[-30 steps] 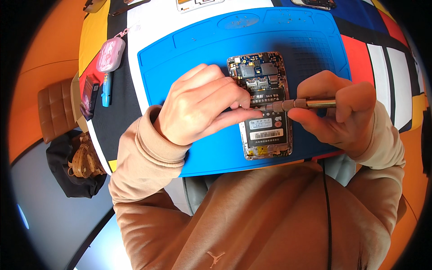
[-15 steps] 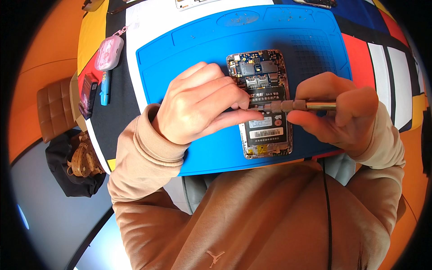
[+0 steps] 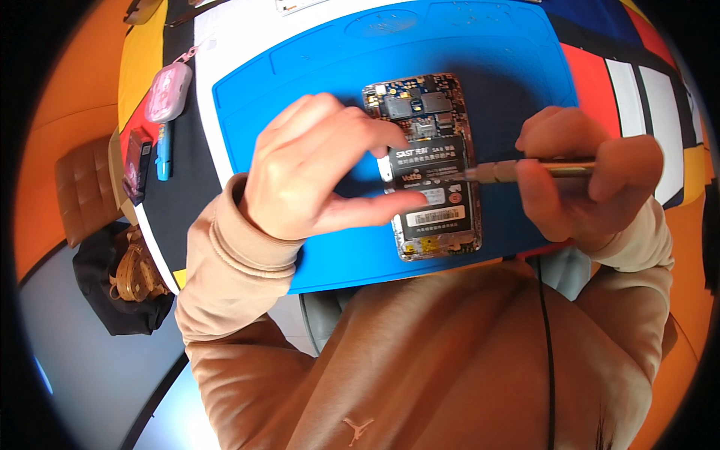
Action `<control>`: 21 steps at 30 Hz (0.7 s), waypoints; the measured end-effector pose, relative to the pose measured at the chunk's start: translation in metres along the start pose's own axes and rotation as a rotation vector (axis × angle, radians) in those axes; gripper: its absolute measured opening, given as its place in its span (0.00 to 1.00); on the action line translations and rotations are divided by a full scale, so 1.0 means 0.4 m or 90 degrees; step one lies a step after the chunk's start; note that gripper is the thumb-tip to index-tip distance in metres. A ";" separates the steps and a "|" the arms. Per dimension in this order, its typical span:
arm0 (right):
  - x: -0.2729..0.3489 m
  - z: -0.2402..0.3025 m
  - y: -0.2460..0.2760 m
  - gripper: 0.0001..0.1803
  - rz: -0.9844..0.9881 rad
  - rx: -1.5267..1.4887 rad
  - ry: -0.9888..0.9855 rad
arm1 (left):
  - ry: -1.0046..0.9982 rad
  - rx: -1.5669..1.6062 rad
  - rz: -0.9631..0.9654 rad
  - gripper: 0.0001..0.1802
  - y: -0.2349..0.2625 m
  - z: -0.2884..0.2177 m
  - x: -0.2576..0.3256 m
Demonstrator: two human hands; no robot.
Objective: The person uses a screwdriver to remove screws from a disassembled mobile phone placed on a blue mat. They then remove the battery and set it aside, followed by handling the motherboard and other internal components.
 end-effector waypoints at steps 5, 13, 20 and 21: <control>0.027 0.024 0.016 0.28 -0.038 0.012 -0.054 | 0.055 -0.042 -0.056 0.13 -0.002 -0.005 0.003; 0.054 0.033 -0.013 0.27 -0.010 0.050 -0.072 | 0.099 -0.060 -0.068 0.08 -0.005 -0.001 0.007; 0.058 0.038 -0.025 0.27 0.025 0.098 -0.042 | 0.095 -0.057 -0.071 0.08 -0.006 0.006 0.012; 0.059 0.038 -0.025 0.27 -0.002 0.073 -0.082 | 0.088 -0.065 -0.072 0.08 -0.007 0.007 0.013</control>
Point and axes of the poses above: each hand's wrist, its own x-axis away from the middle knuckle, its own y-axis out of the back of the hand, z = x × y, the point moved 1 cm from there along -x, towards the middle knuckle
